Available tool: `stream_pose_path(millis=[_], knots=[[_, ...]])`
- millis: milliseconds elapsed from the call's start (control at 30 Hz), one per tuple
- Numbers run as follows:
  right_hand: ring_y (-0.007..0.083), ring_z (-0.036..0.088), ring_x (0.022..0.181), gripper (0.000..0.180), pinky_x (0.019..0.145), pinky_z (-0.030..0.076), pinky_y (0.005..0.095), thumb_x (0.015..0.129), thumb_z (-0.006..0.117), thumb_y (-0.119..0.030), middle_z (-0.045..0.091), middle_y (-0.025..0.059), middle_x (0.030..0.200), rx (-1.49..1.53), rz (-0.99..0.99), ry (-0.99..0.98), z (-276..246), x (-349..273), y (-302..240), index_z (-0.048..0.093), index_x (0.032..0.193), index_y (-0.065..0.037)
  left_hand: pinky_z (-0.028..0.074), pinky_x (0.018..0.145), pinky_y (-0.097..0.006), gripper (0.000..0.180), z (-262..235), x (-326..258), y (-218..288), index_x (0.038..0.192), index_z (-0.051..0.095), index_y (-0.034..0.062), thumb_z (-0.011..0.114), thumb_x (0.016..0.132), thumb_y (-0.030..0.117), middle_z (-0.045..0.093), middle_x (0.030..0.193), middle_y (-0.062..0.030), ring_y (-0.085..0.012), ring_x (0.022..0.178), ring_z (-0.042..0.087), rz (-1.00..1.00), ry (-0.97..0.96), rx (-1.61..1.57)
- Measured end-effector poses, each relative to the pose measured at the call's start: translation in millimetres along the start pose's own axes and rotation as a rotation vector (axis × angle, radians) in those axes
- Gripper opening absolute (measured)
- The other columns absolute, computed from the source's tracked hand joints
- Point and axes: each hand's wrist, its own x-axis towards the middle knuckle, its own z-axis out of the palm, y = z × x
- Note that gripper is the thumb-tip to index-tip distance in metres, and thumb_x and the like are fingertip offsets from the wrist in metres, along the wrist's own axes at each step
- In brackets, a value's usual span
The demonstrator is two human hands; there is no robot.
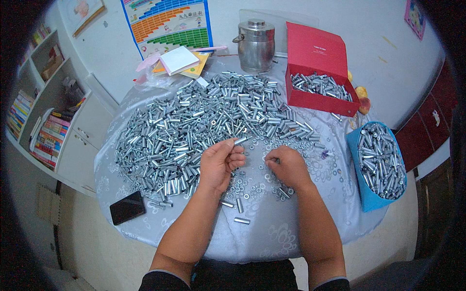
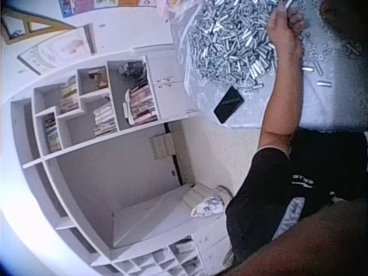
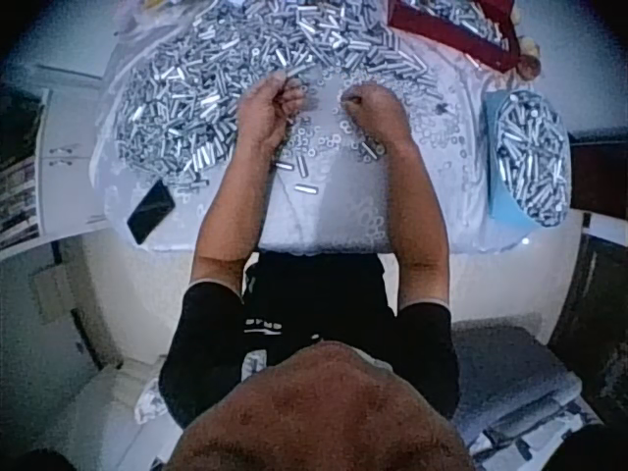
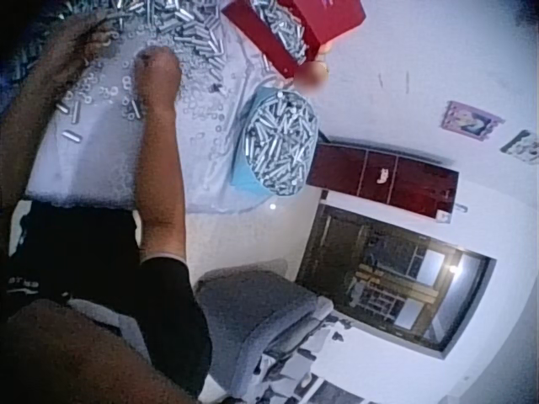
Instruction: The person repeatedly picks up cylindrical metal fasteners and small washers from a large pile on a table. They insert the washers into the fasteners by hand and place the assembled units into a blue container. The process is repetitive and involves handling small metal parts one by one.
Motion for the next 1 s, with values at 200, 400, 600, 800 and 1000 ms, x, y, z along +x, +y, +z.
stream_pose_path(millis=[200,400,600,800,1000], knots=[[0.032,0.064,0.088,0.014,0.078,0.051,0.0425,0.081,0.066,-0.016,0.066,0.0129,0.091,-0.058,-0.071,0.015,7,0,2,0.074,0.091,-0.012,0.056,0.056,-0.025,0.026,4,-2,-1,0.111,0.062,-0.0039,0.06,0.096,0.017,0.07,0.085,-0.0119,-0.0161,0.066,0.068,-0.004,-0.011,0.013],[0.0322,0.064,0.088,0.014,0.078,0.051,0.042,0.081,0.066,-0.016,0.065,0.0138,0.091,-0.069,-0.036,-0.024,4,2,1,0.071,0.093,-0.01,0.057,0.057,-0.027,0.027,4,-2,-2,0.113,0.062,-0.0049,0.059,0.096,0.016,0.07,0.085,-0.0119,-0.0165,0.066,0.067,-0.023,-0.014,0.019],[0.0183,0.061,0.072,0.014,0.067,0.049,0.0309,0.086,0.066,-0.014,0.063,0.0078,0.08,0.544,0.078,0.108,3,6,4,0.065,0.091,-0.002,0.057,0.059,-0.028,0.026,7,-3,-5,0.111,0.062,-0.0044,0.058,0.096,0.017,0.069,0.084,-0.0117,-0.0168,0.067,0.067,-0.065,-0.053,0.079],[0.0075,0.054,0.064,0.013,0.059,0.045,0.0228,0.091,0.063,-0.014,0.059,0.0002,0.075,0.945,0.12,0.061,-3,8,-10,0.063,0.093,-0.002,0.057,0.059,-0.028,0.025,9,-6,-6,0.109,0.064,-0.0027,0.057,0.097,0.017,0.07,0.085,-0.0114,-0.0167,0.066,0.067,-0.092,-0.1,0.103],[0.0088,0.055,0.064,0.013,0.058,0.045,0.0236,0.091,0.063,-0.013,0.06,0.0008,0.075,0.977,0.116,0.076,6,9,-7,0.063,0.095,-0.001,0.057,0.059,-0.027,0.026,8,-6,-7,0.11,0.064,-0.003,0.057,0.097,0.018,0.07,0.085,-0.0115,-0.0173,0.066,0.068,-0.096,-0.135,0.117]])
